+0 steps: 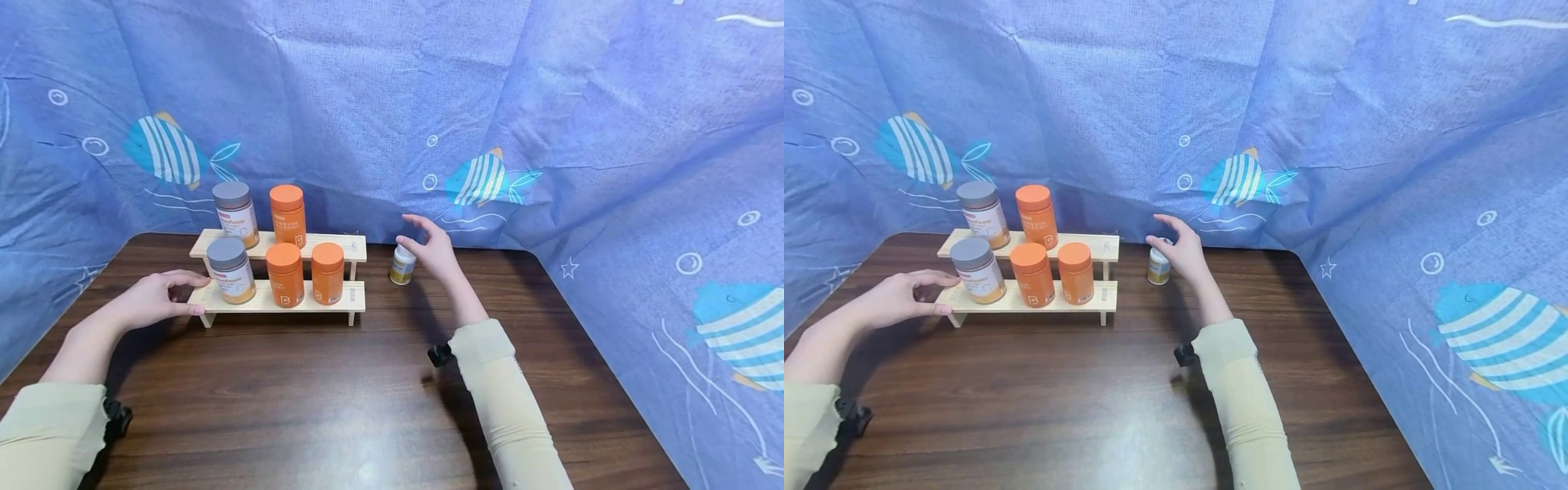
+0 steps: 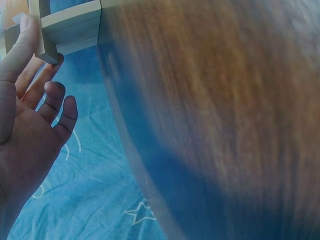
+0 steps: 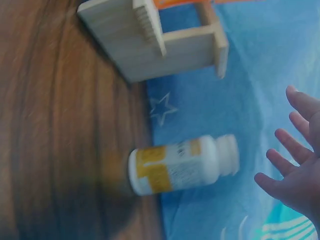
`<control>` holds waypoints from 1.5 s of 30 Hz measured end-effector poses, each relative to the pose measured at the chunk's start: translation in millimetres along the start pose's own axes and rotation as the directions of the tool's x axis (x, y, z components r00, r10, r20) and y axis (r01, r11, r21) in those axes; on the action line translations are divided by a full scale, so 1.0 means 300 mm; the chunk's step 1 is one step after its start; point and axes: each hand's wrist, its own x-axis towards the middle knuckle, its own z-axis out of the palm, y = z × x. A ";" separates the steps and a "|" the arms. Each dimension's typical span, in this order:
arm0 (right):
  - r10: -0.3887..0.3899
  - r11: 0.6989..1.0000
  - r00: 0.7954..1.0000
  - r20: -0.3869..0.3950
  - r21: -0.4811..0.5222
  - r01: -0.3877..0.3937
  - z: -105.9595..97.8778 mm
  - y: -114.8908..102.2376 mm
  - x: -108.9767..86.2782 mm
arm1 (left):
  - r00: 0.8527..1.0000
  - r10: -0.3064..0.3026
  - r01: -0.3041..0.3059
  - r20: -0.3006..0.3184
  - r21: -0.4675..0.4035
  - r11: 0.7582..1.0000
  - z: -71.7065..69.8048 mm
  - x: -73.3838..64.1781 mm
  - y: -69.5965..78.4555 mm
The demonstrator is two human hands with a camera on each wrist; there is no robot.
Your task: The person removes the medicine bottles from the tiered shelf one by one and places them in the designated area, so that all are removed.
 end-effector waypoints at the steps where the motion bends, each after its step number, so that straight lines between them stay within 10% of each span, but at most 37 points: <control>1: -0.003 1.000 1.000 0.007 0.004 0.003 -0.002 -0.014 0.002 | 1.000 0.003 -0.003 0.001 0.000 1.000 0.000 0.000 0.001; 25: -0.018 0.967 0.986 0.163 0.255 -0.024 -0.021 -0.350 0.034 | 0.999 0.030 -0.030 -0.023 -0.023 0.999 0.010 0.018 -0.005; 45: -0.076 0.957 0.972 0.221 0.291 0.008 0.189 -0.427 0.121 | 1.000 0.006 -0.007 -0.027 -0.034 0.999 0.014 -0.002 -0.008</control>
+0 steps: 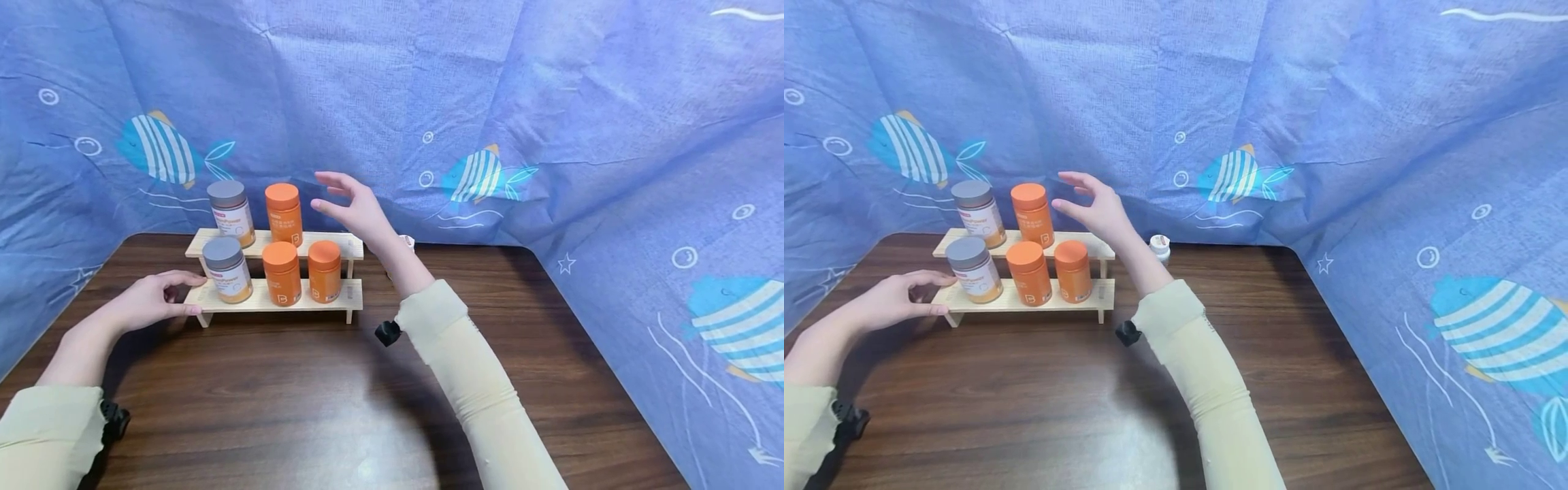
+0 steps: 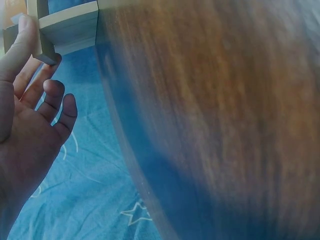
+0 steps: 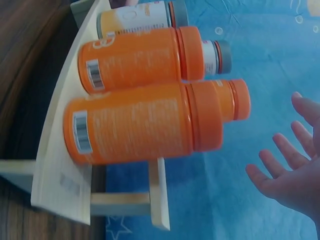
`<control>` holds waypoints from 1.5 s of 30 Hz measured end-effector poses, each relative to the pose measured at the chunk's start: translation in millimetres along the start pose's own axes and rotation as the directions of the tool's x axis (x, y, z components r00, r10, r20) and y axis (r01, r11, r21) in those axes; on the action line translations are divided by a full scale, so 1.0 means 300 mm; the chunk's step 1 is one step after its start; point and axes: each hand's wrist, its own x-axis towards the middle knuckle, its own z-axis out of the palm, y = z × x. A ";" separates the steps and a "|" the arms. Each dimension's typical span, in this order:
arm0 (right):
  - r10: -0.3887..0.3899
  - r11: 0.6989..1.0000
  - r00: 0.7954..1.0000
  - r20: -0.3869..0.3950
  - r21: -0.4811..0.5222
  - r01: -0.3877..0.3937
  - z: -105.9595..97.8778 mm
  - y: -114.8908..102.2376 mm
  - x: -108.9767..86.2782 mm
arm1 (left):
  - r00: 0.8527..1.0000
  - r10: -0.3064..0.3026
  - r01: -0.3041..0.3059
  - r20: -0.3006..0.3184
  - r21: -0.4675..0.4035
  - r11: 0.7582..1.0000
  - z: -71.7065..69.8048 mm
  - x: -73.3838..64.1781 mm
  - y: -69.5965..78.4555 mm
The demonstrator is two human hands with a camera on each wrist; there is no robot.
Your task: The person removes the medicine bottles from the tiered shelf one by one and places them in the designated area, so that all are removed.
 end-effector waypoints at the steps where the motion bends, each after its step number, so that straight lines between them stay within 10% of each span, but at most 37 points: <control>1: 0.004 1.000 1.000 -0.002 0.002 -0.004 0.010 -0.001 0.004 | 1.000 -0.003 0.003 -0.002 0.001 1.000 0.000 0.002 -0.001; 45: 0.125 0.992 0.992 0.001 0.008 -0.125 0.196 0.068 0.132 | 0.993 -0.052 0.066 0.110 -0.135 0.989 0.001 0.025 0.002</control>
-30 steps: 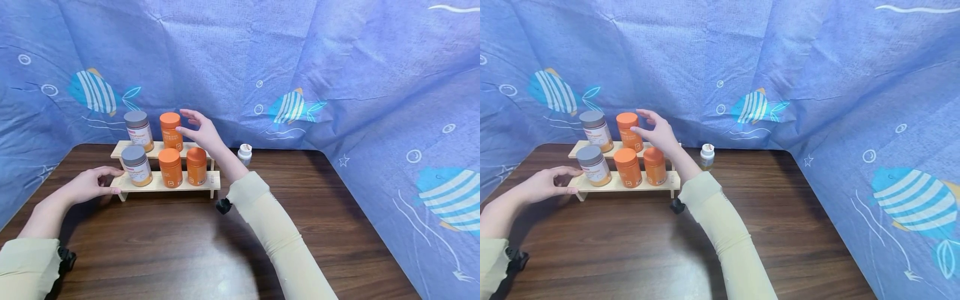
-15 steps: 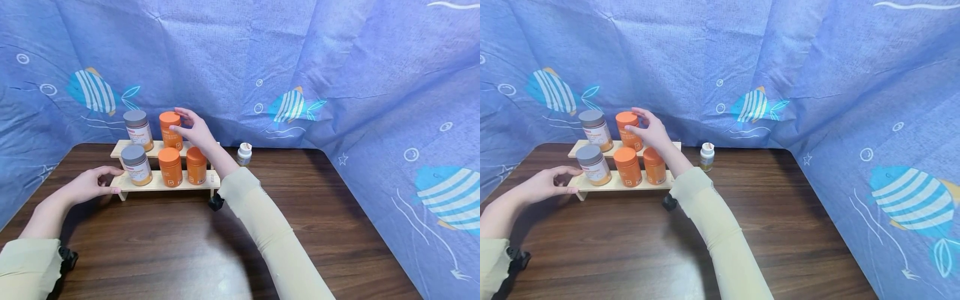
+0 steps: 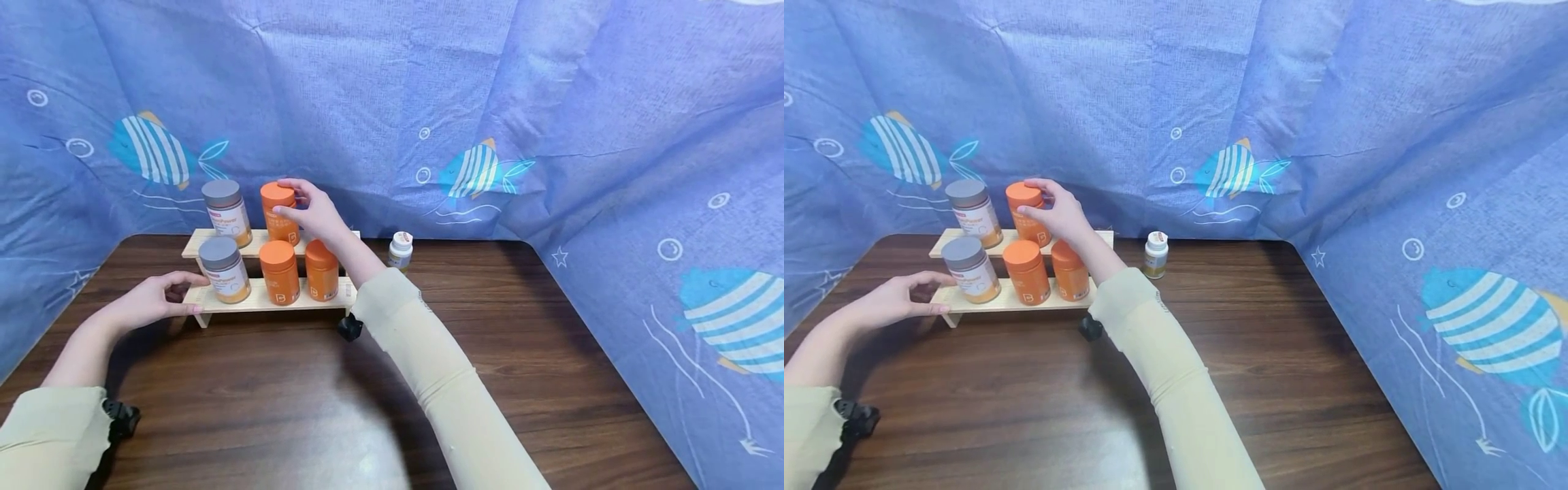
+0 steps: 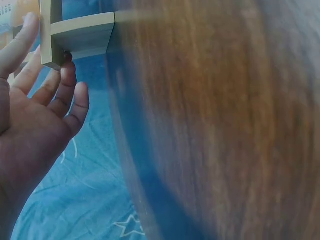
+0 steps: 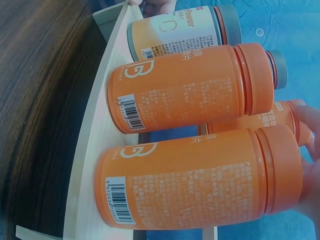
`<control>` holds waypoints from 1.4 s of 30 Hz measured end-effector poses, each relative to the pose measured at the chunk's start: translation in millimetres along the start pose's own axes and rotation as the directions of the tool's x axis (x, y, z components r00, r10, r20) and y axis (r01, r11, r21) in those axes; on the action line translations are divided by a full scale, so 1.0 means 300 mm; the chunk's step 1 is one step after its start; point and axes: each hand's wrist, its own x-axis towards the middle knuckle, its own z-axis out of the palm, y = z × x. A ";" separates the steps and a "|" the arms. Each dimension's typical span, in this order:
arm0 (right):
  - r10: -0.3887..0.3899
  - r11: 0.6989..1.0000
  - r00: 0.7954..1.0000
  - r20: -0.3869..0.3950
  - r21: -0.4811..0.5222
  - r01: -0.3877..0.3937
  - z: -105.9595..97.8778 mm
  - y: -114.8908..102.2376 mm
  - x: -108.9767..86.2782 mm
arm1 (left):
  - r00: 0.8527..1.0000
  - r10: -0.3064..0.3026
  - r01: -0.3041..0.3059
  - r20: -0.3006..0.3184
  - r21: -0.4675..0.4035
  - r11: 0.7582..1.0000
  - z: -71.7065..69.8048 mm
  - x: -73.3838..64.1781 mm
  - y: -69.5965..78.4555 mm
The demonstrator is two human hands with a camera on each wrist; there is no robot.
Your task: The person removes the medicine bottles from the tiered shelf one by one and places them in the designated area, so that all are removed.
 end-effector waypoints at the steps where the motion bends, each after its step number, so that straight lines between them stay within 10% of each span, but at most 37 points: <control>1: 0.001 1.000 1.000 -0.007 -0.002 -0.001 0.000 0.000 0.000 | 1.000 -0.003 0.003 0.008 -0.005 1.000 0.001 0.002 -0.001; 16: 0.015 0.999 1.000 -0.024 -0.041 -0.016 -0.018 -0.012 -0.011 | 0.994 -0.064 0.076 0.093 -0.132 0.988 -0.005 0.001 -0.032; 42: -0.072 0.996 0.995 -0.064 -0.056 0.068 -0.034 -0.023 -0.040 | 0.999 -0.009 0.010 0.036 -0.022 1.000 -0.011 -0.025 -0.048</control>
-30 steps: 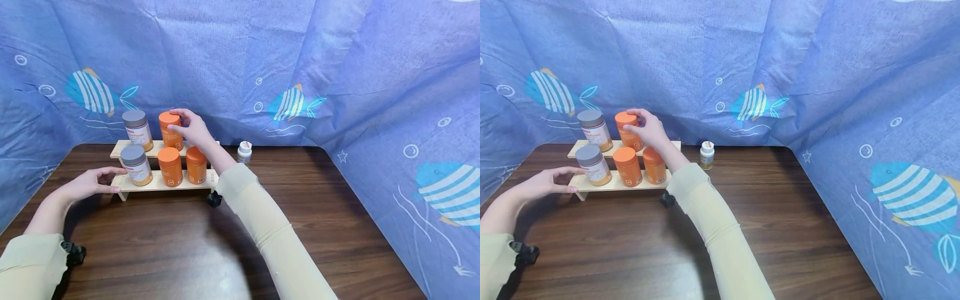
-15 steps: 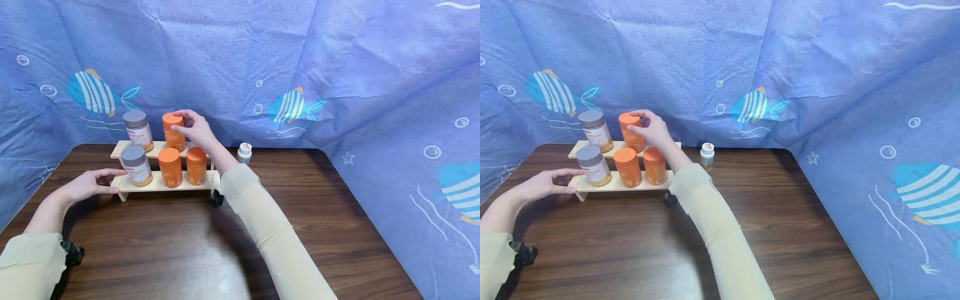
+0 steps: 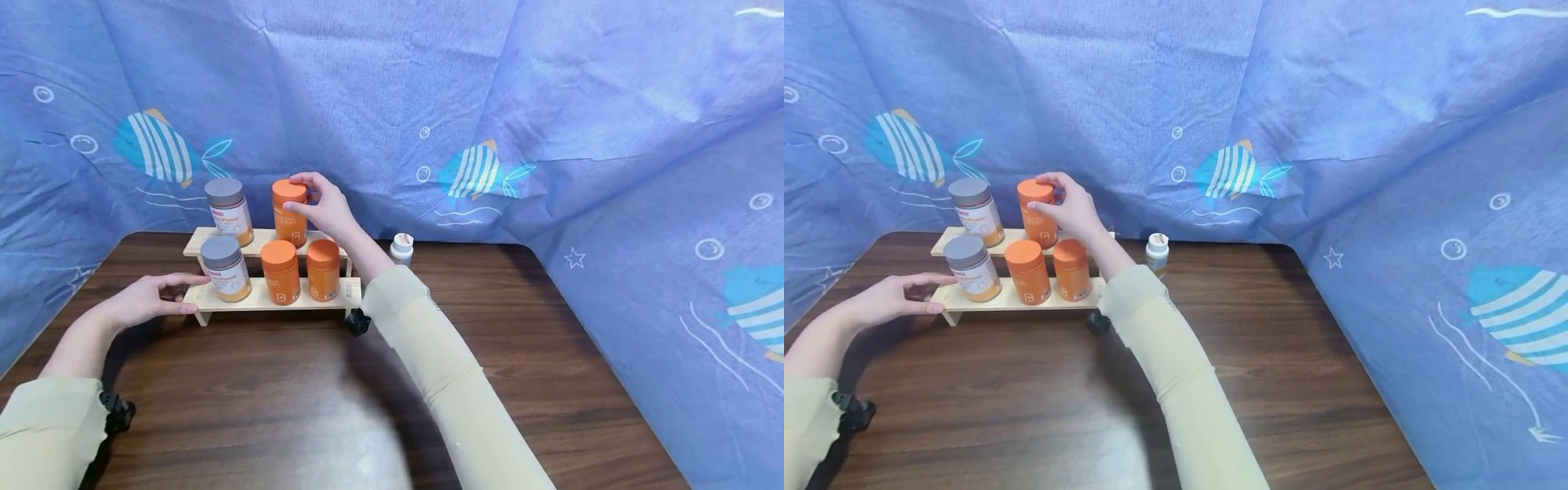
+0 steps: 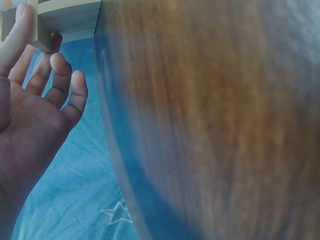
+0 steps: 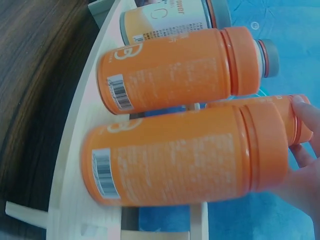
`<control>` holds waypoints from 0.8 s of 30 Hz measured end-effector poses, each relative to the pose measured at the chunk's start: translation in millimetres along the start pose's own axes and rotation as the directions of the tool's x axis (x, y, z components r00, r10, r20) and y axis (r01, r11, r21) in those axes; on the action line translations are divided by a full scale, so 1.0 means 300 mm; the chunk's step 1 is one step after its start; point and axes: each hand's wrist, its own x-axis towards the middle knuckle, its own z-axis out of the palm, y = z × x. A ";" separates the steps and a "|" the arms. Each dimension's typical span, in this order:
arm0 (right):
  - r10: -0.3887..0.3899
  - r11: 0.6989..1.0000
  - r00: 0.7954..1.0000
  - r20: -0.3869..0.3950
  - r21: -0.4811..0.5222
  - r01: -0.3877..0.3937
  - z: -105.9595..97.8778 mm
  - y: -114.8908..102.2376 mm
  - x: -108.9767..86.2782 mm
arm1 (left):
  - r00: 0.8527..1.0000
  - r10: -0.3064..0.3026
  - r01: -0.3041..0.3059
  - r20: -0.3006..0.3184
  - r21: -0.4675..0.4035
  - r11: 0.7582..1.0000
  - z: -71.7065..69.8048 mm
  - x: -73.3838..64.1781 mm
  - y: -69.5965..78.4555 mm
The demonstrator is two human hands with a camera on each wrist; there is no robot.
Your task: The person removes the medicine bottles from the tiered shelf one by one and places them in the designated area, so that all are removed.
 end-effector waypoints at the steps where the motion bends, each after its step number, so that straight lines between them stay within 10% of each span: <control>1: -0.001 1.000 1.000 0.000 0.010 0.001 -0.006 0.002 0.000 | 1.000 0.000 0.000 0.000 -0.002 1.000 -0.001 -0.001 -0.002; 24: -0.040 0.992 0.999 0.019 0.120 0.037 -0.260 -0.010 -0.048 | 1.000 -0.015 0.015 0.003 -0.006 1.000 -0.007 -0.002 -0.004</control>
